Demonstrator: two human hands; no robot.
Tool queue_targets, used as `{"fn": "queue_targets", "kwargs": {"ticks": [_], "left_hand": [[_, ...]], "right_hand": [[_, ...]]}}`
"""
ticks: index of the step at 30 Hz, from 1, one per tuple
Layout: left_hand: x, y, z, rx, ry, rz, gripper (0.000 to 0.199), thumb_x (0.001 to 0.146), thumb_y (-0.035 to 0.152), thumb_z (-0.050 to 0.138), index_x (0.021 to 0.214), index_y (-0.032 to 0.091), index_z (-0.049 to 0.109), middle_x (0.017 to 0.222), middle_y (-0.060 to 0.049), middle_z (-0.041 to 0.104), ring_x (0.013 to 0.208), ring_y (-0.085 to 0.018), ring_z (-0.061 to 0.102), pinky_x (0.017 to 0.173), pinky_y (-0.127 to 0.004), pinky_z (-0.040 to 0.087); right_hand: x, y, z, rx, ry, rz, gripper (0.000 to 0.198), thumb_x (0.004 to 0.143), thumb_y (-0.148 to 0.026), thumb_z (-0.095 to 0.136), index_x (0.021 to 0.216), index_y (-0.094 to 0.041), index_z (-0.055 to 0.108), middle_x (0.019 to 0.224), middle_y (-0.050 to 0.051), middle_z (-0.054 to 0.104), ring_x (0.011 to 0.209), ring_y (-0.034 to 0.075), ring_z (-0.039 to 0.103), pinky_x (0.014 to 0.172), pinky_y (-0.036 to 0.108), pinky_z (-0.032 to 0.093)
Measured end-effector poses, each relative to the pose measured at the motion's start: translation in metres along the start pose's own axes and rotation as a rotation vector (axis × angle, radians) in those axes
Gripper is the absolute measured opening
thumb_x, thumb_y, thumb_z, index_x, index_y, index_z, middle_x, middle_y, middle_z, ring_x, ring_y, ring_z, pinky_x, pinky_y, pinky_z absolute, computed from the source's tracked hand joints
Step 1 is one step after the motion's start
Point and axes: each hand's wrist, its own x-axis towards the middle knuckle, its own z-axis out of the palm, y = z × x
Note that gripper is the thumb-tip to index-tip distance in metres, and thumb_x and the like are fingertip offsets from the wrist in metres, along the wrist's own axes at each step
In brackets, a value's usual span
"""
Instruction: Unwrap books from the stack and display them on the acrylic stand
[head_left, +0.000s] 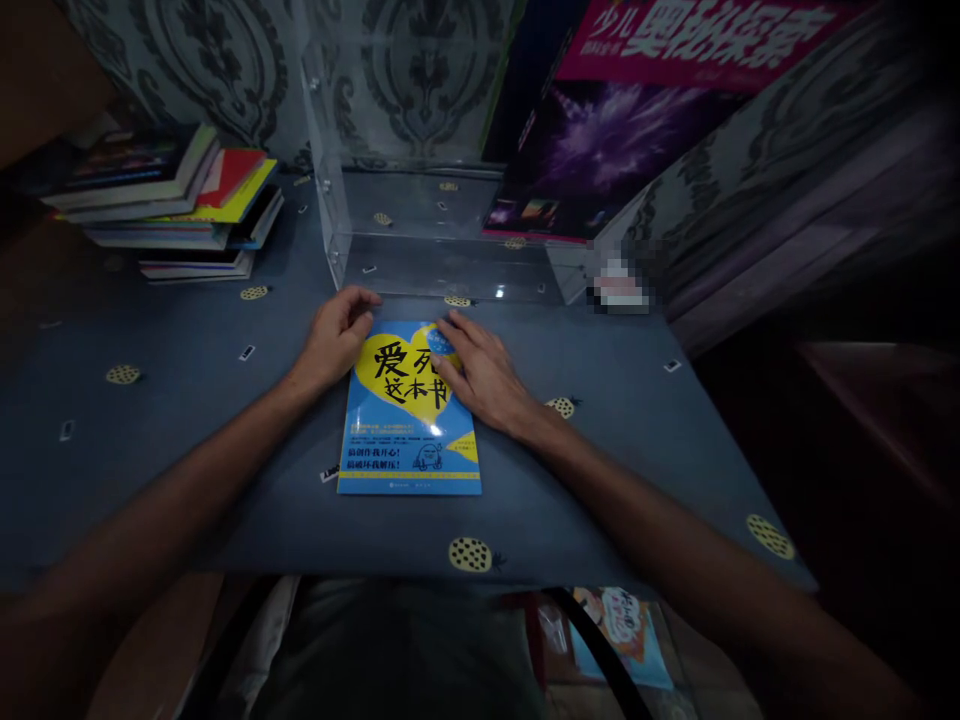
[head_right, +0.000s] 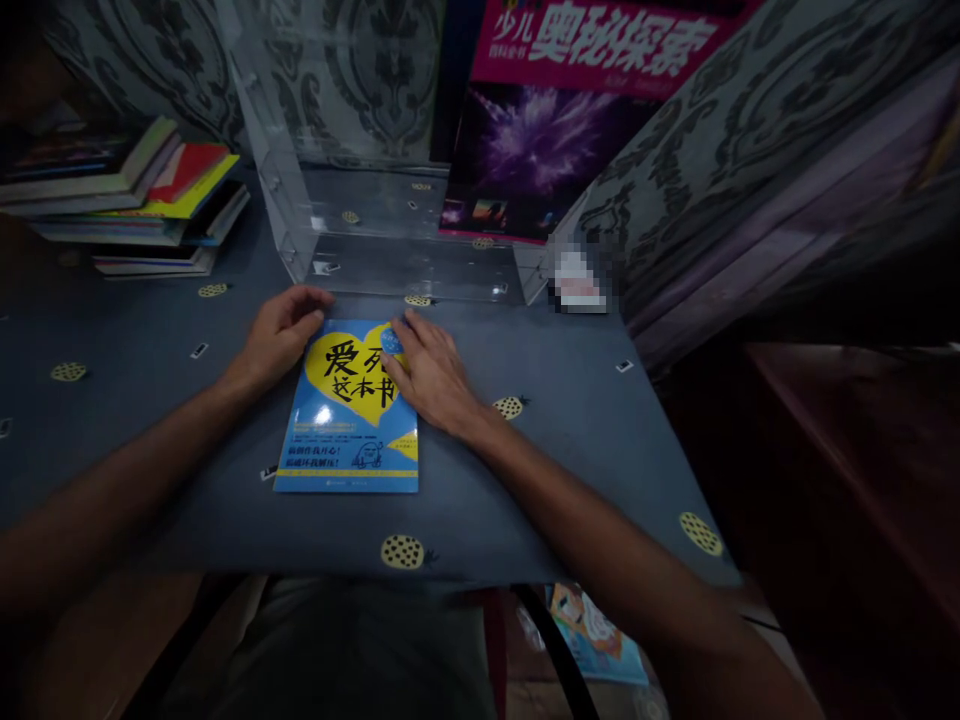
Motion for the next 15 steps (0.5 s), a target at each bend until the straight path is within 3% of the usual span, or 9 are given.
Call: {"fn": "queue_targets", "kwargs": {"ticks": [5,11,15], "left_hand": [[-0.005,0.017,-0.011,-0.021,-0.06,-0.052,0.026,0.082,0.022,0.057,0.106,0.023,0.067,0.107,-0.004,0.069,0.103,-0.024,0.063,0.088,-0.038,0.056],[0.004,0.032,-0.026,-0.266,-0.058,-0.326,0.025,0.077,0.019,0.063,0.101,0.023,0.065,0.11,-0.006,0.065,0.101,-0.026,0.066,0.064,-0.031,0.059],[0.01,0.038,-0.035,-0.397,-0.091,-0.448,0.026,0.077,0.019,0.065,0.102,0.022,0.061,0.109,-0.006,0.064,0.104,-0.026,0.066,0.066,-0.034,0.06]], "right_hand": [[-0.013,-0.004,-0.004,-0.009,-0.032,0.005,0.071,0.102,-0.061,0.033,0.152,-0.011,0.043,0.163,0.022,0.034,0.15,0.037,0.034,0.121,0.06,0.031],[-0.02,-0.008,-0.005,0.05,-0.051,0.029,0.078,0.1,-0.068,0.032,0.154,-0.012,0.038,0.165,0.022,0.028,0.153,0.037,0.029,0.122,0.059,0.032],[-0.021,-0.006,-0.002,0.087,-0.039,0.028,0.078,0.099,-0.069,0.033,0.155,-0.015,0.037,0.167,0.02,0.027,0.153,0.037,0.028,0.122,0.06,0.032]]}}
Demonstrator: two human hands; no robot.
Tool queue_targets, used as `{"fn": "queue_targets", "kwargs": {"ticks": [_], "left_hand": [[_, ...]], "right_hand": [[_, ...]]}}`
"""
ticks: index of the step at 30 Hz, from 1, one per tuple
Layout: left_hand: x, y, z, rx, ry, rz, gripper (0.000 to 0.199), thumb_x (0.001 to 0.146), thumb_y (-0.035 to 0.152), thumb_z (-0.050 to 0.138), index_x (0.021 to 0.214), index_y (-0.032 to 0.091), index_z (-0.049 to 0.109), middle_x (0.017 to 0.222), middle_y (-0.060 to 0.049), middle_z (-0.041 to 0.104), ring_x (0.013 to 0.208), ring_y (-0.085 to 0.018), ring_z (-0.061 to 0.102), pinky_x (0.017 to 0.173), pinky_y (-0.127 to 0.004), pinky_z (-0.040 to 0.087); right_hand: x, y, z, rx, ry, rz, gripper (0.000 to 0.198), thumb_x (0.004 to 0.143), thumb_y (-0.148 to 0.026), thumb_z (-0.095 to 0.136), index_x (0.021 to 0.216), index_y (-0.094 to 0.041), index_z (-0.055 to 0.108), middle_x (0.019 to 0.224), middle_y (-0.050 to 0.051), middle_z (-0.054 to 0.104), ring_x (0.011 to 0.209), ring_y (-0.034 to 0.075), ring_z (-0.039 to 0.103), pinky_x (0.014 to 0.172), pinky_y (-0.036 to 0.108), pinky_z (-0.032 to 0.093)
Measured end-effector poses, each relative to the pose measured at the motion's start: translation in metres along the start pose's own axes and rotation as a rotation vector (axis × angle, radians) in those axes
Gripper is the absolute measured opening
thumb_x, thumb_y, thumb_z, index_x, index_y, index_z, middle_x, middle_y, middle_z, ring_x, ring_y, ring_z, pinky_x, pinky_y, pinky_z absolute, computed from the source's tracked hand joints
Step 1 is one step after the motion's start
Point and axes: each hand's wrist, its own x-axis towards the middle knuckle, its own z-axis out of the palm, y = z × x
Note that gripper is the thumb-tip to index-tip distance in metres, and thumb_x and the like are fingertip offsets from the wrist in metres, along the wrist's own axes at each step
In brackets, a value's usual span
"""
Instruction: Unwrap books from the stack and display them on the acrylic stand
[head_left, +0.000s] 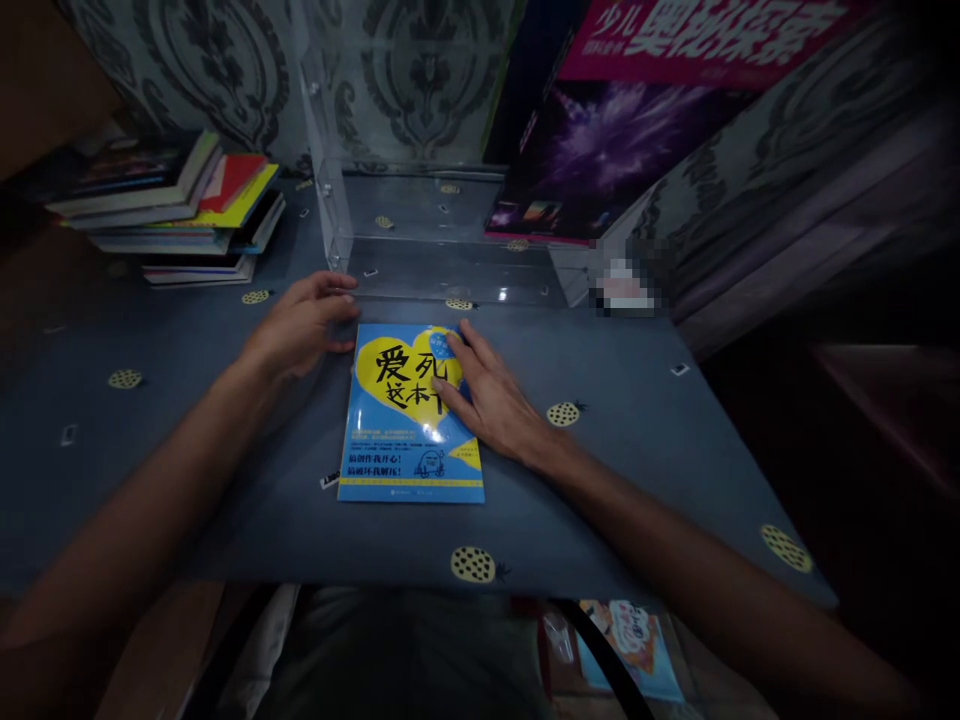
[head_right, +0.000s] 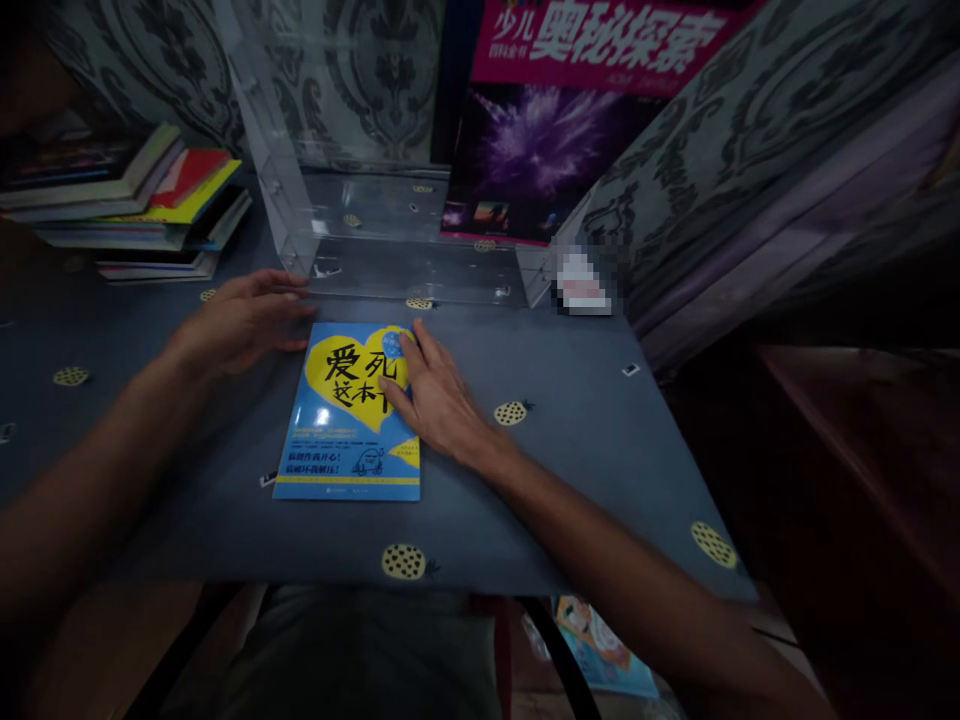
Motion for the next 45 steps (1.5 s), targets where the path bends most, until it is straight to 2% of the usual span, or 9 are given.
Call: {"fn": "queue_targets", "kwargs": {"ticks": [5,11,15,17,19,23,28,37,45], "left_hand": [[-0.002,0.006,-0.003,-0.129,0.047,-0.116,0.017,0.08,0.017,0.067,0.096,0.02,0.061,0.105,-0.007,0.069,0.108,-0.027,0.068,0.078,-0.046,0.061],[0.001,-0.015,0.009,-0.183,-0.246,-0.169,0.011,0.082,0.029,0.071,0.081,0.019,0.066,0.087,-0.011,0.076,0.097,-0.033,0.074,0.079,-0.05,0.064],[-0.004,-0.025,0.024,-0.25,-0.205,-0.222,0.007,0.08,0.023,0.072,0.08,0.017,0.068,0.085,-0.011,0.078,0.098,-0.034,0.074,0.083,-0.05,0.064],[-0.005,-0.025,0.027,-0.279,-0.167,-0.193,0.008,0.083,0.024,0.072,0.082,0.017,0.069,0.087,-0.01,0.078,0.1,-0.033,0.074,0.086,-0.048,0.064],[-0.006,-0.022,0.027,-0.305,-0.156,-0.152,0.009,0.086,0.025,0.07,0.084,0.017,0.069,0.089,-0.01,0.078,0.102,-0.032,0.074,0.088,-0.047,0.064],[-0.006,-0.018,0.024,-0.391,-0.147,-0.105,0.007,0.088,0.023,0.069,0.088,0.017,0.069,0.092,-0.008,0.079,0.105,-0.031,0.074,0.09,-0.046,0.063],[-0.009,-0.016,0.023,-0.542,-0.207,-0.16,0.017,0.092,0.024,0.066,0.106,0.015,0.07,0.097,-0.008,0.08,0.104,-0.028,0.075,0.093,-0.041,0.062],[-0.021,-0.017,0.042,-0.46,-0.242,-0.157,0.027,0.093,0.021,0.063,0.119,0.012,0.063,0.101,-0.013,0.079,0.101,-0.028,0.076,0.095,-0.045,0.061],[-0.008,-0.025,0.028,-0.144,-0.164,-0.042,0.036,0.089,0.03,0.068,0.12,0.016,0.057,0.09,-0.008,0.075,0.082,-0.024,0.076,0.079,-0.04,0.064]], "right_hand": [[0.0,0.001,0.0,0.038,0.018,-0.001,0.08,0.098,-0.071,0.035,0.157,-0.019,0.033,0.168,0.017,0.024,0.154,0.037,0.025,0.123,0.061,0.03],[-0.001,0.0,-0.001,0.067,0.019,0.026,0.083,0.099,-0.07,0.03,0.16,-0.014,0.026,0.169,0.02,0.017,0.156,0.035,0.02,0.124,0.059,0.028],[0.001,0.007,0.0,0.119,0.128,0.043,0.085,0.098,-0.07,0.035,0.163,-0.019,0.016,0.17,0.017,0.017,0.157,0.035,0.015,0.124,0.063,0.025],[0.003,0.008,0.0,0.181,0.196,0.092,0.089,0.097,-0.069,0.039,0.164,-0.018,0.011,0.168,0.018,0.022,0.156,0.036,0.019,0.123,0.063,0.026],[0.005,0.004,-0.001,0.334,0.226,0.162,0.09,0.096,-0.068,0.045,0.163,-0.019,0.011,0.163,0.019,0.036,0.149,0.036,0.037,0.119,0.061,0.037],[0.008,-0.012,-0.005,0.917,0.106,0.293,0.072,0.094,-0.062,0.055,0.151,-0.021,0.041,0.133,0.015,0.068,0.117,0.031,0.069,0.097,0.052,0.06],[0.005,-0.025,-0.007,1.401,0.011,0.384,0.044,0.08,-0.047,0.078,0.112,-0.019,0.068,0.112,0.01,0.078,0.1,0.027,0.076,0.088,0.044,0.065],[0.006,-0.028,-0.01,1.485,0.083,0.438,0.029,0.082,-0.039,0.077,0.104,-0.021,0.07,0.106,0.008,0.079,0.106,0.027,0.074,0.091,0.045,0.063],[0.011,-0.024,-0.012,1.497,-0.005,0.506,0.023,0.1,-0.036,0.056,0.106,-0.018,0.069,0.093,0.007,0.08,0.098,0.024,0.076,0.088,0.041,0.063]]}}
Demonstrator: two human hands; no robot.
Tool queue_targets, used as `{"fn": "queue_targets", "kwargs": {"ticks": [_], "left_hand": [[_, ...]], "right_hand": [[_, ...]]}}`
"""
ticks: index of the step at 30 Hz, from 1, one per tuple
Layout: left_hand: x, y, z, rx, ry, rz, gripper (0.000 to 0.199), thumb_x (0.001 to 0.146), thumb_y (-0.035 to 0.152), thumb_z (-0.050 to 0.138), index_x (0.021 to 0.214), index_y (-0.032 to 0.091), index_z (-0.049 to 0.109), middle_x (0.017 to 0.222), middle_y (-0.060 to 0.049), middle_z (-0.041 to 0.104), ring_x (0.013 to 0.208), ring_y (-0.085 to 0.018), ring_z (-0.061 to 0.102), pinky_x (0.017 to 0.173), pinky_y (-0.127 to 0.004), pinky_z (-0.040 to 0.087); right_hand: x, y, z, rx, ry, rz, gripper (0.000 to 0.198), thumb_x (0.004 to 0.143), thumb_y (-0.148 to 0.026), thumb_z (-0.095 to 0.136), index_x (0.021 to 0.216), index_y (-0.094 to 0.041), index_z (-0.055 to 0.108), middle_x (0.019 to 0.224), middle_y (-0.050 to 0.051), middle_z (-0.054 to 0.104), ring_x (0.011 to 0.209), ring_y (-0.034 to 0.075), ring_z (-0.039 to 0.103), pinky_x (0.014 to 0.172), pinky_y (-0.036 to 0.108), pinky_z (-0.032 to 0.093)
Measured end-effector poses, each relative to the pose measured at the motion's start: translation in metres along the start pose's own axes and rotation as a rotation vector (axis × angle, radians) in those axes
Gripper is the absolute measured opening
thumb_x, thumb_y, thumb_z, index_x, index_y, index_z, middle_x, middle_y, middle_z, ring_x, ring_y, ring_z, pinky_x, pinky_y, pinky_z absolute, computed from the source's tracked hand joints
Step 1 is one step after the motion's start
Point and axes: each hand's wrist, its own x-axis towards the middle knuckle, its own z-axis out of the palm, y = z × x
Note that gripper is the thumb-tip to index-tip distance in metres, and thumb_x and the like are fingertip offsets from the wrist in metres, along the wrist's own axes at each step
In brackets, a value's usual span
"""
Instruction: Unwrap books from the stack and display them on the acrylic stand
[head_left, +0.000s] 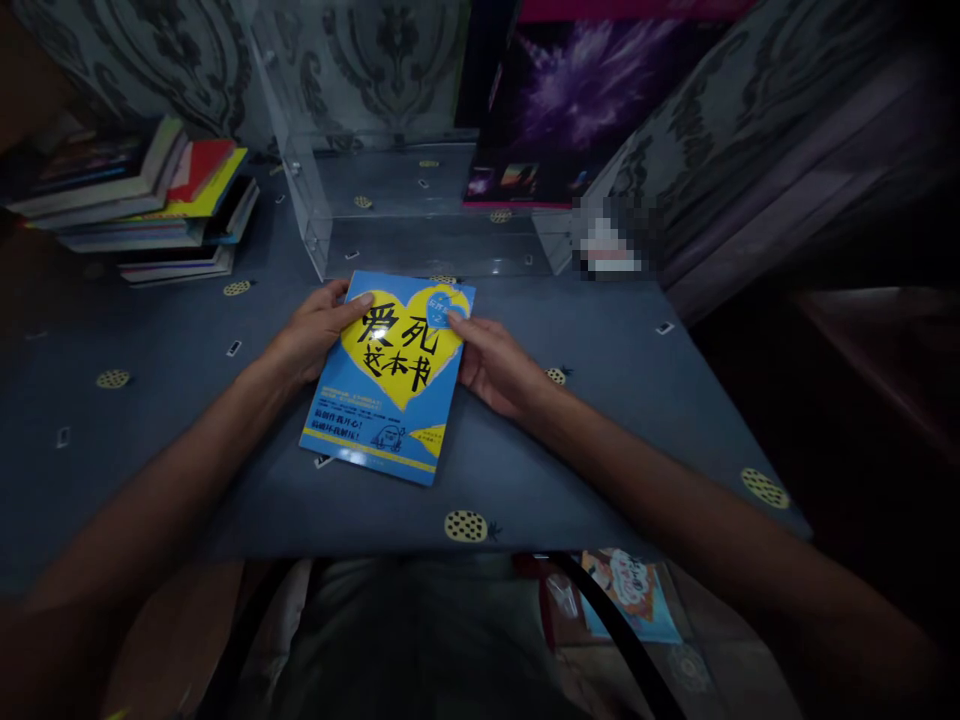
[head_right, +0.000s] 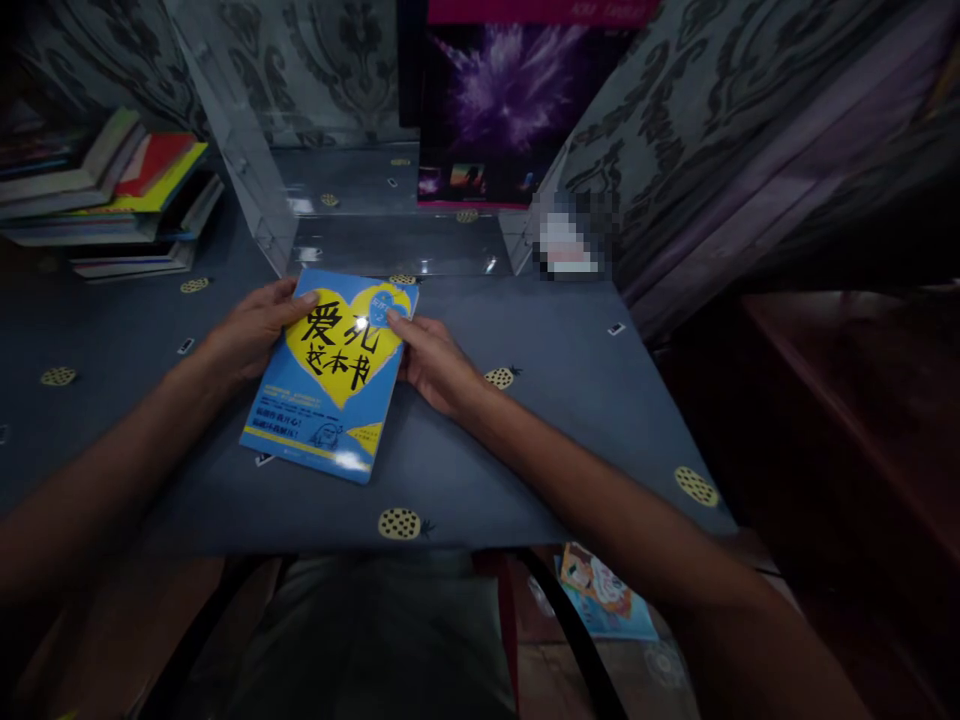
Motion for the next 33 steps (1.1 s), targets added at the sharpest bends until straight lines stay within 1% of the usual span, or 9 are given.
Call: {"fn": "queue_targets", "kwargs": {"ticks": [4,7,11,14,17,22,24,27,33], "left_hand": [[0.0,-0.002,-0.007,0.433,0.1,0.266,0.048,0.085,0.031,0.07,0.129,0.022,0.053,0.104,-0.007,0.071,0.094,-0.022,0.072,0.084,-0.037,0.061],[-0.002,0.004,-0.008,0.852,0.057,0.403,0.044,0.087,0.037,0.063,0.127,0.019,0.058,0.116,-0.01,0.068,0.105,-0.026,0.067,0.093,-0.043,0.056],[-0.006,0.014,-0.004,1.2,-0.101,0.468,0.037,0.094,0.04,0.048,0.118,0.017,0.065,0.117,-0.011,0.069,0.107,-0.028,0.065,0.1,-0.047,0.051],[-0.021,0.019,0.007,1.304,-0.12,0.548,0.037,0.096,0.039,0.043,0.12,0.019,0.064,0.127,-0.012,0.065,0.12,-0.029,0.06,0.105,-0.047,0.047],[-0.047,0.019,0.025,1.375,-0.152,0.598,0.038,0.1,0.042,0.041,0.122,0.02,0.062,0.134,-0.013,0.061,0.126,-0.031,0.056,0.108,-0.049,0.045],[-0.081,0.003,0.058,1.509,-0.153,0.602,0.041,0.099,0.046,0.048,0.128,0.018,0.057,0.139,-0.016,0.058,0.128,-0.034,0.053,0.106,-0.052,0.045],[-0.084,-0.005,0.066,1.582,-0.094,0.598,0.042,0.097,0.045,0.052,0.128,0.017,0.055,0.137,-0.017,0.058,0.127,-0.036,0.054,0.104,-0.053,0.046],[-0.083,-0.012,0.072,1.66,-0.039,0.586,0.037,0.096,0.041,0.053,0.125,0.017,0.055,0.128,-0.017,0.062,0.12,-0.036,0.057,0.101,-0.052,0.048],[-0.082,-0.011,0.079,1.673,-0.011,0.537,0.027,0.097,0.036,0.048,0.117,0.02,0.057,0.124,-0.015,0.065,0.115,-0.034,0.063,0.096,-0.047,0.052]], "right_hand": [[0.002,-0.003,0.0,0.009,0.026,0.079,0.023,0.103,-0.031,0.05,0.106,-0.016,0.068,0.091,0.009,0.08,0.091,0.022,0.076,0.088,0.041,0.063],[-0.005,0.0,0.006,0.034,-0.007,0.165,0.023,0.105,-0.03,0.047,0.106,-0.016,0.066,0.09,0.009,0.079,0.085,0.019,0.077,0.089,0.041,0.063],[-0.026,0.005,0.01,0.02,-0.221,0.334,0.031,0.106,-0.037,0.047,0.099,-0.013,0.066,0.083,0.01,0.078,0.078,0.018,0.077,0.083,0.035,0.064],[-0.039,-0.003,-0.006,-0.189,-0.414,0.42,0.038,0.097,-0.047,0.063,0.087,-0.011,0.068,0.075,0.01,0.077,0.07,0.019,0.076,0.067,0.029,0.064],[-0.039,-0.016,-0.031,-0.435,-0.415,0.27,0.035,0.088,-0.045,0.075,0.079,-0.011,0.069,0.065,0.006,0.073,0.054,0.014,0.07,0.05,0.02,0.057],[-0.016,-0.021,-0.049,-0.449,-0.065,-0.204,0.017,0.094,-0.029,0.069,0.085,-0.015,0.066,0.062,-0.001,0.07,0.047,0.007,0.06,0.041,0.013,0.043],[-0.01,-0.016,-0.047,-0.431,0.008,-0.314,0.01,0.096,-0.026,0.065,0.094,-0.016,0.064,0.069,-0.001,0.072,0.051,0.006,0.061,0.045,0.013,0.044],[-0.009,-0.007,-0.043,-0.465,0.014,-0.409,0.011,0.098,-0.027,0.061,0.104,-0.018,0.063,0.076,-0.002,0.074,0.056,0.007,0.063,0.053,0.016,0.049],[-0.023,-0.002,-0.043,-0.494,-0.019,-0.436,0.017,0.096,-0.031,0.06,0.11,-0.022,0.067,0.087,0.002,0.077,0.086,0.017,0.072,0.085,0.032,0.058]]}}
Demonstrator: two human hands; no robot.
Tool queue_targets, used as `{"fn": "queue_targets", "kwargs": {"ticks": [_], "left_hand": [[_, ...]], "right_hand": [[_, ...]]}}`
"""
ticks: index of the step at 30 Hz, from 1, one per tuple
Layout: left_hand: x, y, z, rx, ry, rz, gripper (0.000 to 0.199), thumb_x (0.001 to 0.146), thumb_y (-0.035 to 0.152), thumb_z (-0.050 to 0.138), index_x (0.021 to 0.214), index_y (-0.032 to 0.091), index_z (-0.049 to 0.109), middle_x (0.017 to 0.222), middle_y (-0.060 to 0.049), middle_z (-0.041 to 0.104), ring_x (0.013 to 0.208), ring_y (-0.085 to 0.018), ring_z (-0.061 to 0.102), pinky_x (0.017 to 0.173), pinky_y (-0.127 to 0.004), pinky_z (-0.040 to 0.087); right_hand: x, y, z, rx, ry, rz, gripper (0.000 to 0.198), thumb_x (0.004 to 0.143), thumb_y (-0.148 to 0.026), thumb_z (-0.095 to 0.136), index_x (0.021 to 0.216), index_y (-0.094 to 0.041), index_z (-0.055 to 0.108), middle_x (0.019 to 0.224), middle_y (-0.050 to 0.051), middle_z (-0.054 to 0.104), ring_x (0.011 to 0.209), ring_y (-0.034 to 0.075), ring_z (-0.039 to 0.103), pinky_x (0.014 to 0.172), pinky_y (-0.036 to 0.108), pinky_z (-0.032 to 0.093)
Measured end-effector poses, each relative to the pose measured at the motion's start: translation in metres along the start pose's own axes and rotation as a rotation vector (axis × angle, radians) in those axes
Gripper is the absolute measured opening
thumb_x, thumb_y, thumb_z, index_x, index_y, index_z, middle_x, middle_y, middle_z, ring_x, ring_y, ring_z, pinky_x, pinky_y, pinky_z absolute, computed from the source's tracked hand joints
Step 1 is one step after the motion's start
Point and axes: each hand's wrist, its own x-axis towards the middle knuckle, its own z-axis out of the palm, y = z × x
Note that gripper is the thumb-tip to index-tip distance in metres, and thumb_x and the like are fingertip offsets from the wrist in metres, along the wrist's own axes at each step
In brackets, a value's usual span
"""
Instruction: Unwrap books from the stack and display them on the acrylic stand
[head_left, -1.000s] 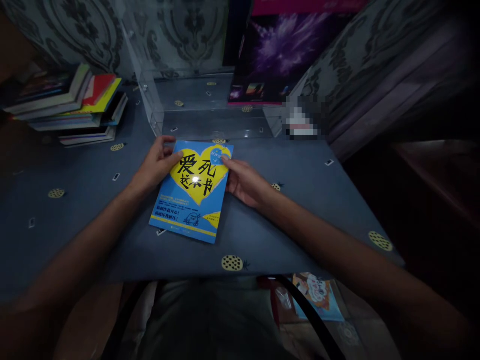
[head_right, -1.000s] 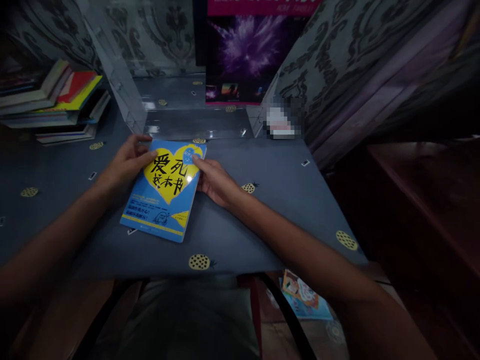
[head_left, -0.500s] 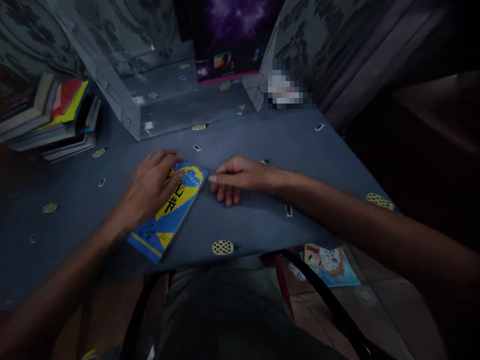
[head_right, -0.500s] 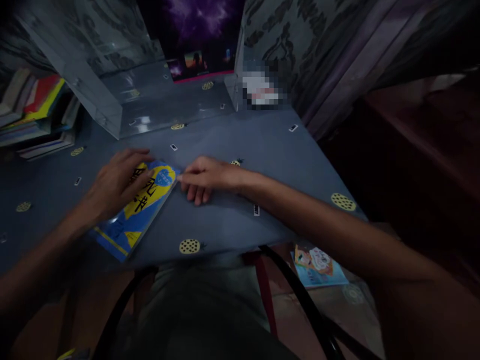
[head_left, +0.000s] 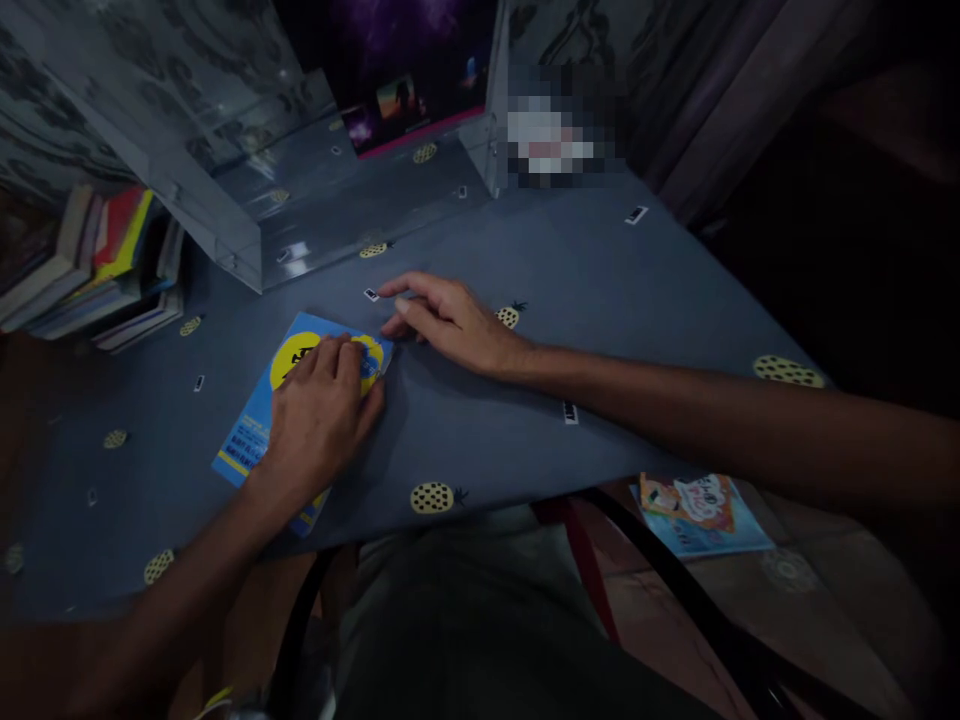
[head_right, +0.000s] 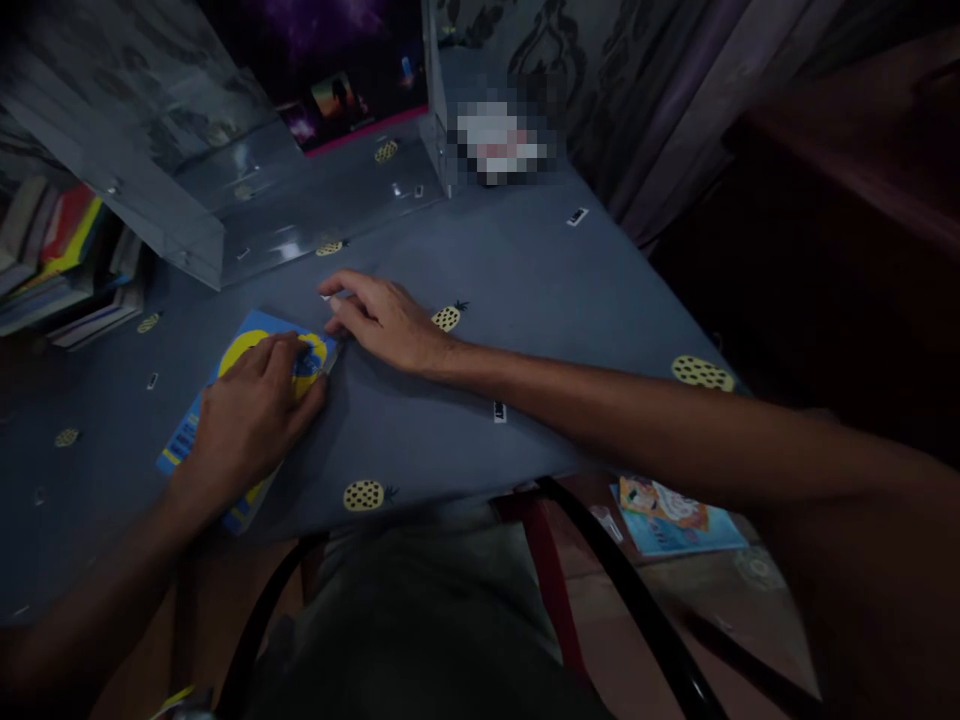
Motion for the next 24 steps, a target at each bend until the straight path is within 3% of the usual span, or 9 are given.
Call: {"fn": "queue_targets", "kwargs": {"ticks": [12,19,24], "left_hand": [[0.003,0.0,-0.016,-0.05,-0.083,-0.088,0.031,0.097,0.038,0.046,0.119,0.02,0.058,0.11,-0.012,0.071,0.102,-0.032,0.069,0.081,-0.041,0.054],[-0.002,0.001,-0.001,-0.016,0.013,0.008,0.031,0.097,0.036,0.049,0.122,0.021,0.059,0.129,-0.015,0.067,0.122,-0.034,0.063,0.097,-0.046,0.054],[-0.005,-0.001,0.0,-0.067,0.008,0.015,0.035,0.097,0.04,0.051,0.125,0.02,0.06,0.136,-0.016,0.064,0.13,-0.035,0.058,0.106,-0.05,0.05]], "right_hand": [[-0.002,-0.005,-0.003,0.009,-0.006,-0.038,0.023,0.098,-0.036,0.057,0.113,-0.022,0.067,0.094,0.004,0.076,0.095,0.019,0.071,0.091,0.036,0.056],[-0.007,-0.006,-0.001,-0.269,-0.075,-0.21,0.032,0.103,-0.03,0.042,0.125,-0.021,0.064,0.093,0.003,0.076,0.095,0.019,0.07,0.095,0.036,0.051],[-0.009,-0.002,0.0,-0.563,-0.137,-0.274,0.03,0.1,-0.026,0.045,0.116,-0.019,0.069,0.094,0.006,0.075,0.092,0.022,0.069,0.088,0.035,0.049]]}}
